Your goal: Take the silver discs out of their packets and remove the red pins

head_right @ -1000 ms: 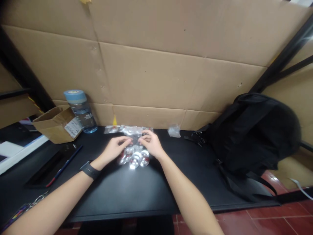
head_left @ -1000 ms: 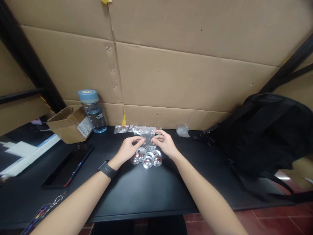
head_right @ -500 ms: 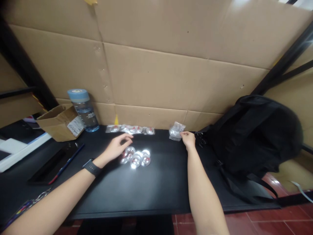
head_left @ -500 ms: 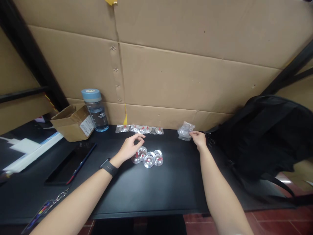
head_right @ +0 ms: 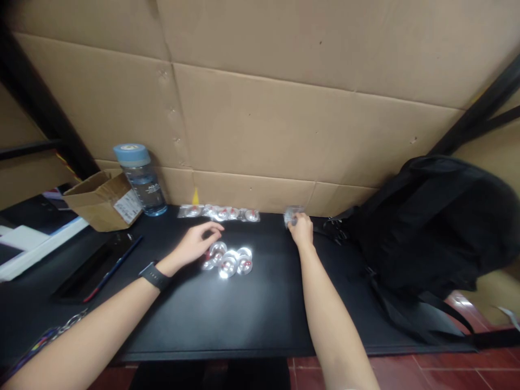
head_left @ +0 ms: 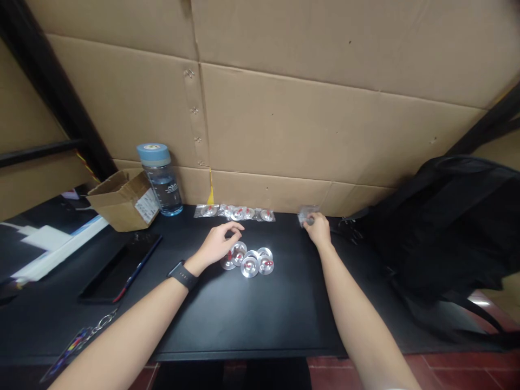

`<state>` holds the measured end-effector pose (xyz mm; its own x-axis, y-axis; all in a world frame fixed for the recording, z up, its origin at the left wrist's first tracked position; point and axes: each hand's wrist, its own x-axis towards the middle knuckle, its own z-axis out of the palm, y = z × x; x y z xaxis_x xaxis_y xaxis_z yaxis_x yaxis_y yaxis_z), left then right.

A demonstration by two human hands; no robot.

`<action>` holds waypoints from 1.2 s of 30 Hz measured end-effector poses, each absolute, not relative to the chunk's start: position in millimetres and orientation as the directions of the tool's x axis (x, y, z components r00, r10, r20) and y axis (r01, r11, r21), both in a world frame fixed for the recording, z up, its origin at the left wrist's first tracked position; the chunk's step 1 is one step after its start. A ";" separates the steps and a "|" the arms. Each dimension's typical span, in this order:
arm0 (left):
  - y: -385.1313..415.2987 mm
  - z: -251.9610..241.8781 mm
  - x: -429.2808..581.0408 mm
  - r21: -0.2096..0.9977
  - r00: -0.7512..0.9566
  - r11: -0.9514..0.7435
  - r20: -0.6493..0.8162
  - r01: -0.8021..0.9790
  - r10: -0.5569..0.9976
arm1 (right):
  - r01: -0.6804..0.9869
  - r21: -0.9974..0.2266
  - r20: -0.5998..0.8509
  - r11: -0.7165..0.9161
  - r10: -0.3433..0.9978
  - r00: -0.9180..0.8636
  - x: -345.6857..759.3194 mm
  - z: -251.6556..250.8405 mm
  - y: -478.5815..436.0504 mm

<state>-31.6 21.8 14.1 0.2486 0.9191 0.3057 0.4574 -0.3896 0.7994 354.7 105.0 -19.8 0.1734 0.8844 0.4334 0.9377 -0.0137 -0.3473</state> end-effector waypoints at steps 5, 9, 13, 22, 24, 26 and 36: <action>23.7 10.1 -32.5 0.785 0.280 -0.398 0.294 0.474 0.914 | 0.951 -0.310 0.368 -0.020 0.919 0.140 353.5 -24.7 106.3; 26.2 6.2 -33.6 0.761 0.304 -0.419 0.300 0.495 0.904 | 0.961 -0.270 0.313 -0.056 0.939 0.143 351.7 -26.5 105.2; 26.8 4.5 -33.2 0.756 0.324 -0.430 0.299 0.494 0.898 | 0.968 -0.235 0.270 -0.086 0.951 0.150 349.1 -23.7 105.3; 23.8 6.7 -32.6 0.756 0.348 -0.433 0.286 0.491 0.893 | 0.990 -0.066 0.182 -0.127 0.974 0.137 341.7 1.3 120.0; 24.0 6.0 -32.6 0.748 0.353 -0.440 0.289 0.496 0.890 | 0.993 -0.031 0.163 -0.114 0.980 0.117 340.9 5.8 123.5; 24.2 5.4 -32.3 0.735 0.360 -0.451 0.295 0.507 0.885 | 0.996 0.003 0.142 -0.093 0.986 0.092 341.0 9.5 126.6; 24.4 6.6 -32.9 0.706 0.362 -0.472 0.316 0.529 0.877 | 0.999 0.049 0.092 0.011 0.996 -0.015 348.0 22.2 126.0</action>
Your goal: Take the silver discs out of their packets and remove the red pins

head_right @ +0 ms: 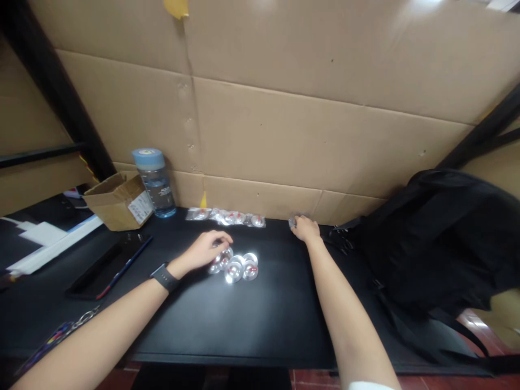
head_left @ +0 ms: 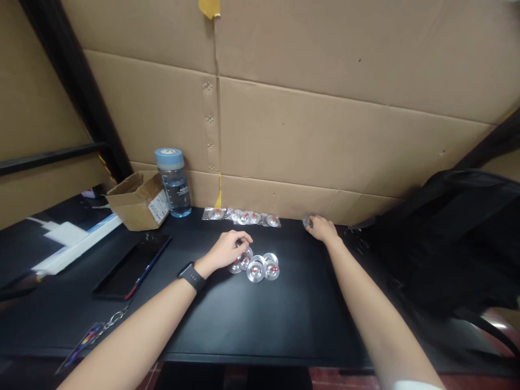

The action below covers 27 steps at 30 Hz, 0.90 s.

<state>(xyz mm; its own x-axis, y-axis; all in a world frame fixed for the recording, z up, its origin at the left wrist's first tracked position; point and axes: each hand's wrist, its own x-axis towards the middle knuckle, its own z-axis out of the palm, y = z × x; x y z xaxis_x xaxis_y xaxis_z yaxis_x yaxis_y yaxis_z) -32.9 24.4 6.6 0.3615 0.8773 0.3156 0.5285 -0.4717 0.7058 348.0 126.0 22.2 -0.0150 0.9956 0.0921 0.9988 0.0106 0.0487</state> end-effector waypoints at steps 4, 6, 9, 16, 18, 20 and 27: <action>25.2 5.7 -33.1 0.690 0.367 -0.478 0.317 0.544 0.874 | 0.999 0.054 0.112 0.006 0.994 -0.012 349.2 31.9 115.4; 25.1 6.2 -33.1 0.684 0.369 -0.480 0.316 0.549 0.874 | 0.999 0.053 0.139 -0.002 0.990 -0.006 342.6 37.3 109.4; 24.2 8.1 -33.1 0.689 0.369 -0.482 0.320 0.542 0.873 | 0.988 0.015 0.170 0.156 0.973 -0.156 314.6 40.9 101.9; 22.5 12.3 -35.5 0.705 0.342 -0.474 0.335 0.527 0.878 | 0.855 -0.164 0.185 0.491 0.867 -0.463 230.7 22.9 107.6; 23.1 12.7 -37.5 0.705 0.334 -0.477 0.345 0.525 0.877 | 0.862 -0.224 0.166 0.454 0.890 -0.426 225.4 17.8 111.7; 24.0 12.9 -39.0 0.710 0.326 -0.478 0.353 0.517 0.877 | 0.855 -0.257 0.176 0.450 0.892 -0.416 227.3 15.3 112.5; 21.1 15.2 -28.4 0.806 0.223 -0.471 0.415 0.360 0.882 | 0.589 -0.609 0.420 0.531 0.846 -0.329 222.3 24.9 67.1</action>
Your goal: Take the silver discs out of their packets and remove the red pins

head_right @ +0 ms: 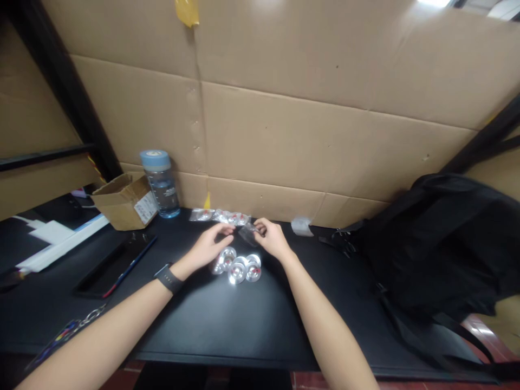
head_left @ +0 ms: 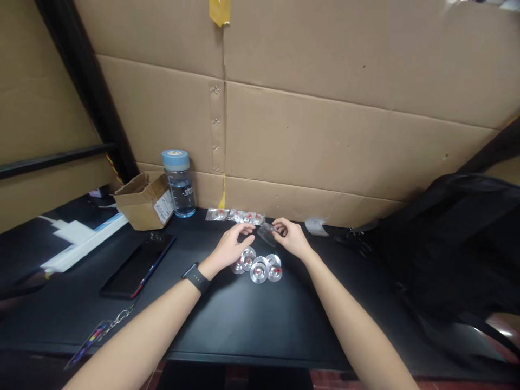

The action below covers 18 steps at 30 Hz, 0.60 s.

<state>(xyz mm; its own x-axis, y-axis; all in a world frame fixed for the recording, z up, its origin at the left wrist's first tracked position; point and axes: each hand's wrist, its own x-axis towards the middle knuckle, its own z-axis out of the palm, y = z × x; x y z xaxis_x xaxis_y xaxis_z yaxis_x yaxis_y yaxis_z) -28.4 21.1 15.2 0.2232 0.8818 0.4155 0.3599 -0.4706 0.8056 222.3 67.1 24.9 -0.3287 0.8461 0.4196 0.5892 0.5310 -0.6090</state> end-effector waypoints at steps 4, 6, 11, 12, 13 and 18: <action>14.3 20.0 -23.4 0.837 0.240 -0.459 0.400 0.298 0.885 | 0.306 -0.793 0.444 0.526 0.844 -0.302 202.9 36.9 32.2; 11.5 21.2 -24.1 0.826 0.317 -0.467 0.372 0.317 0.872 | 0.253 -0.828 0.424 0.500 0.854 -0.302 197.4 41.3 23.6; 9.6 19.3 -25.4 0.753 0.427 -0.519 0.346 0.405 0.836 | 0.330 -0.772 0.442 0.544 0.831 -0.337 196.0 41.9 20.8; 9.8 18.9 -25.1 0.742 0.440 -0.526 0.343 0.415 0.830 | 0.338 -0.765 0.443 0.549 0.829 -0.342 196.2 40.8 21.3; 10.0 18.8 -24.7 0.738 0.450 -0.530 0.339 0.417 0.826 | 0.342 -0.764 0.441 0.548 0.829 -0.343 196.2 39.6 21.8; 12.3 20.5 -24.6 0.754 0.383 -0.493 0.341 0.434 0.858 | 0.284 -0.824 0.422 0.491 0.865 -0.271 194.1 32.6 25.0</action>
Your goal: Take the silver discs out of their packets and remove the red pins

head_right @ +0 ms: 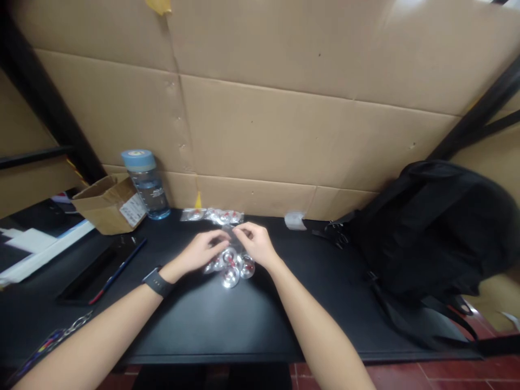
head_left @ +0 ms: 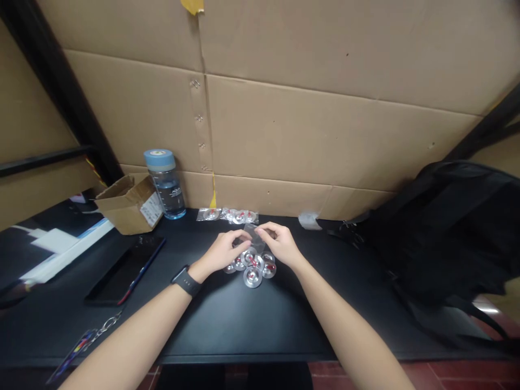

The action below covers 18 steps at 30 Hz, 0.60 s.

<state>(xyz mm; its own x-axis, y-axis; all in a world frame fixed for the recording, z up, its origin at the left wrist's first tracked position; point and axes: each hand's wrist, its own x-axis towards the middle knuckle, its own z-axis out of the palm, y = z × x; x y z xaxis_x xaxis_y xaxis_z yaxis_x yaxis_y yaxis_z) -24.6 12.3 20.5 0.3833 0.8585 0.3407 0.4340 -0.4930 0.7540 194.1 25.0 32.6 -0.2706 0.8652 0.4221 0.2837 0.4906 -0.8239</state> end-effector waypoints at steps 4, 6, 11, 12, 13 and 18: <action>15.9 21.7 -26.9 0.791 0.264 -0.448 0.366 0.416 0.892 | 0.180 -0.882 0.392 0.435 0.891 -0.230 192.7 28.1 28.1; 17.4 21.6 -27.5 0.832 0.239 -0.430 0.364 0.350 0.900 | 0.104 -0.916 0.353 0.387 0.902 -0.250 191.9 26.2 29.0; 18.9 19.8 -25.7 0.887 0.149 -0.383 0.355 0.259 0.923 | -0.021 -0.942 0.332 0.334 0.923 -0.196 188.6 21.9 30.6; 18.9 19.5 -25.0 0.894 0.123 -0.370 0.350 0.254 0.929 | -0.021 -0.937 0.347 0.348 0.923 -0.167 188.0 21.5 30.9; 18.9 19.3 -24.3 0.900 0.103 -0.358 0.343 0.248 0.934 | -0.014 -0.930 0.365 0.367 0.920 -0.141 187.8 21.7 30.9; 17.5 19.2 -22.1 0.937 0.026 -0.282 0.283 0.206 0.959 | 0.373 -0.685 0.642 0.626 0.761 -0.098 189.5 33.4 20.5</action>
